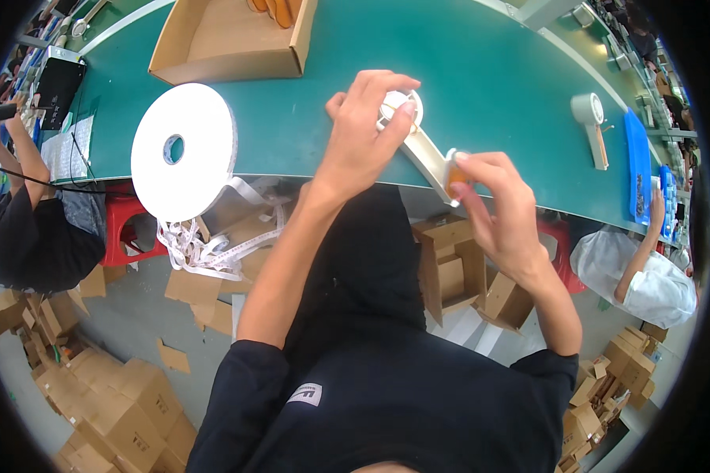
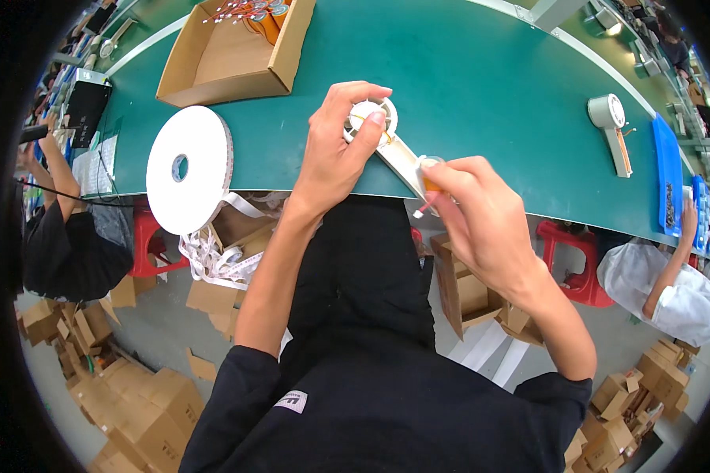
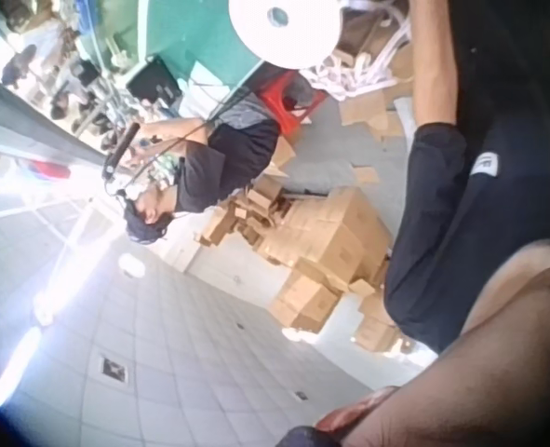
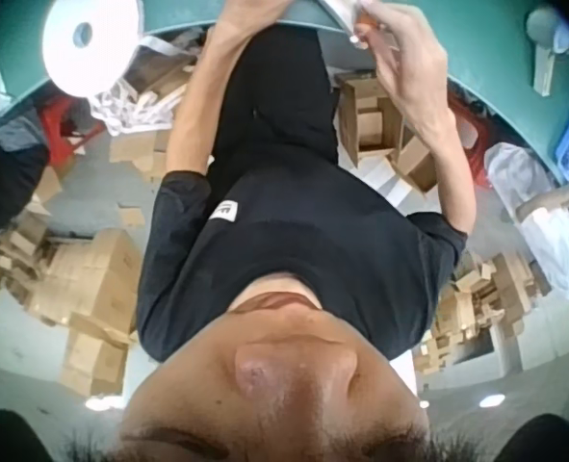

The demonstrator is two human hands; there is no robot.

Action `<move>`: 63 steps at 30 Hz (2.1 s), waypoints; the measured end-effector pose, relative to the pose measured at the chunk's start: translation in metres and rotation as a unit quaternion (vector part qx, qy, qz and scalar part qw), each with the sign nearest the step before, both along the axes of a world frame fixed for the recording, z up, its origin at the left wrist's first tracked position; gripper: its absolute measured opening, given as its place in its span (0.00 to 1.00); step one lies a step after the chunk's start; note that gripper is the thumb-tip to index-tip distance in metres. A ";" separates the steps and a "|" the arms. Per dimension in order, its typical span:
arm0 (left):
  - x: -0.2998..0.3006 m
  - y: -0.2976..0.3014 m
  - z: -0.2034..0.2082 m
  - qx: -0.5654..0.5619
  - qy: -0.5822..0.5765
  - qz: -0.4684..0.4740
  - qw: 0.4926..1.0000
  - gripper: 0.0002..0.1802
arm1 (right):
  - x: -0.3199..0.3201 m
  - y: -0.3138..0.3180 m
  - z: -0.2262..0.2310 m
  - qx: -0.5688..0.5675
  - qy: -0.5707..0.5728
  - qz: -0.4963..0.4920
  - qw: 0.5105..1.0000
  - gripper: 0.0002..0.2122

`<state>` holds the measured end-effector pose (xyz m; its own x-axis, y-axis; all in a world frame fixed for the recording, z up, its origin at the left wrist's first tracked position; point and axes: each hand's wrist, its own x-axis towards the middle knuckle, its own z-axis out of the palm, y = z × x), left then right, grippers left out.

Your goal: The person applies double-sided tape from a tape roll onto cylindrical batteries and inserts the taped batteries into the handles of handheld fan casings.

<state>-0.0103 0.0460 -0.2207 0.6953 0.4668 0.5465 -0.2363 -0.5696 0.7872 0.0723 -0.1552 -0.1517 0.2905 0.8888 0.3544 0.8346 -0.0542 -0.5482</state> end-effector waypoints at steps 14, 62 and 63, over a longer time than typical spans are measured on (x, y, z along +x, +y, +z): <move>0.002 -0.002 0.000 0.010 -0.007 0.001 1.000 0.11 | 0.002 0.005 0.017 -0.012 0.054 -0.035 0.998 0.18; -0.007 -0.007 -0.001 0.010 0.025 0.009 1.000 0.25 | -0.005 0.028 0.011 -0.288 -0.196 -0.022 0.937 0.25; -0.007 -0.004 -0.002 0.017 0.021 0.015 1.000 0.25 | 0.000 0.030 0.013 -0.281 -0.176 -0.034 0.943 0.24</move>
<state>-0.0172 0.0422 -0.2230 0.7033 0.4701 0.5333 -0.1865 -0.6018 0.7765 0.0723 -0.1253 -0.1386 0.3051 0.9488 -0.0823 0.9439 -0.3128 -0.1060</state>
